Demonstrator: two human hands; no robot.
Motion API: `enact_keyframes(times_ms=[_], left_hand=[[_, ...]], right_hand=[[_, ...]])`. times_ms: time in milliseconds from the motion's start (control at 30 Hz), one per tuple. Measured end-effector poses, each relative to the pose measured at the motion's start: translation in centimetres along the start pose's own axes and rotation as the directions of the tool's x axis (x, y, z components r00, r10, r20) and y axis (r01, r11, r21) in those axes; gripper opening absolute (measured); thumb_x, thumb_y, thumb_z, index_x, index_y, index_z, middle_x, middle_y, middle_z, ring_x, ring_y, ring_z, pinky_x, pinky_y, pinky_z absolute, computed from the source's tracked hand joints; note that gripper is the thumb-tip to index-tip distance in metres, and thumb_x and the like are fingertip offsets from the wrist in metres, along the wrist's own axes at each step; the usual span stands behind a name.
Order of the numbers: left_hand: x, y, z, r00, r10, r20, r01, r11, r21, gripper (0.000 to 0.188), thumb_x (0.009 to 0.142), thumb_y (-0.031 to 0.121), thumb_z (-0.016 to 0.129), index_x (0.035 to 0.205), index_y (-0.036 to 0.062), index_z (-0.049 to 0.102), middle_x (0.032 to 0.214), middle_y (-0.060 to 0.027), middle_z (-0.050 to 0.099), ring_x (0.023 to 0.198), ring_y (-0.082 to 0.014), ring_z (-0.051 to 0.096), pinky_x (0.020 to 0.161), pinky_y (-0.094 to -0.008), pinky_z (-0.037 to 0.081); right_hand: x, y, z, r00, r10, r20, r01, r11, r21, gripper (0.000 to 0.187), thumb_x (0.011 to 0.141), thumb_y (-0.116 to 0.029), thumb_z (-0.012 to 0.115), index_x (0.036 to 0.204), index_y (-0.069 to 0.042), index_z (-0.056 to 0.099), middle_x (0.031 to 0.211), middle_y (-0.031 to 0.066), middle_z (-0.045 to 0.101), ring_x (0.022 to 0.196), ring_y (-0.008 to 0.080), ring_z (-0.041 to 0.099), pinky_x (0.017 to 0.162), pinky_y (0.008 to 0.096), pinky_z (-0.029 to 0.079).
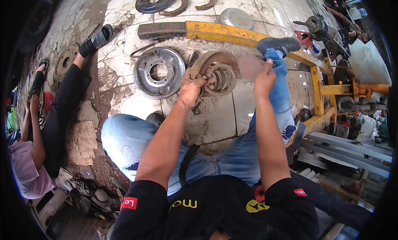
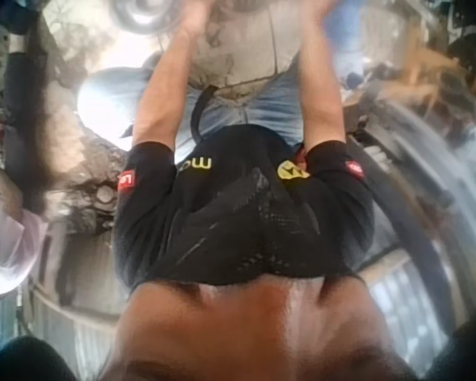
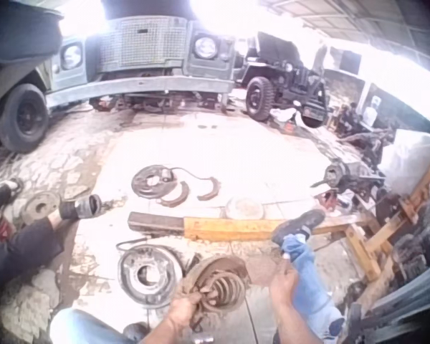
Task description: The person sits on the floor and assembles brake components by hand. They place a brake shoe into a drum, then fit a return spring onto the shoe, manipulating the parts to secure them together.
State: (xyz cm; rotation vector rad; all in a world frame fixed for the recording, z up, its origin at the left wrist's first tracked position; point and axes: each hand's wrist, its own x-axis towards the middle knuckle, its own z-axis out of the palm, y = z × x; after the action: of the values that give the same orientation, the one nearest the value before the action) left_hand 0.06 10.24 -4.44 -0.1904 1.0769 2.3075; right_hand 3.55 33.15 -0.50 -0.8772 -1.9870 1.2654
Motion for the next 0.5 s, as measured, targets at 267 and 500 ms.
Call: enact_keyframes(times_ms=[267, 500], left_hand=[[-0.3, 0.3, 0.5, 0.998, 0.018, -0.068, -0.016, 0.999, 0.029, 0.043, 0.085, -0.011, 0.047, 0.126, -0.0010, 0.040, 0.114, -0.0160, 0.060, 0.085, -0.0247, 0.069, 0.067, -0.0343, 0.062], [0.1, -0.2, 0.7, 0.995, 0.050, -0.086, -0.039, 0.990, 0.133, 0.047, 0.082, -0.008, 0.052, 0.127, -0.0033, 0.041, 0.111, -0.0154, 0.062, 0.085, -0.0230, 0.068, 0.070, -0.0342, 0.059]], right_hand=[[-4.9, -0.7, 3.1, 0.806, -0.220, 0.550, 0.403, 0.884, -0.236, 0.058, 0.102, -0.051, 0.035, 0.126, -0.005, 0.059, 0.118, 0.0197, 0.064, 0.110, 0.0387, 0.059, 0.096, 0.0445, 0.043], [-4.8, -1.1, 3.9, 0.749, -0.096, 0.655, 0.499, 0.732, -0.464, 0.069, 0.099, -0.060, 0.029, 0.143, -0.009, 0.044, 0.149, 0.0153, 0.041, 0.140, 0.0346, 0.033, 0.115, 0.0501, 0.022]])
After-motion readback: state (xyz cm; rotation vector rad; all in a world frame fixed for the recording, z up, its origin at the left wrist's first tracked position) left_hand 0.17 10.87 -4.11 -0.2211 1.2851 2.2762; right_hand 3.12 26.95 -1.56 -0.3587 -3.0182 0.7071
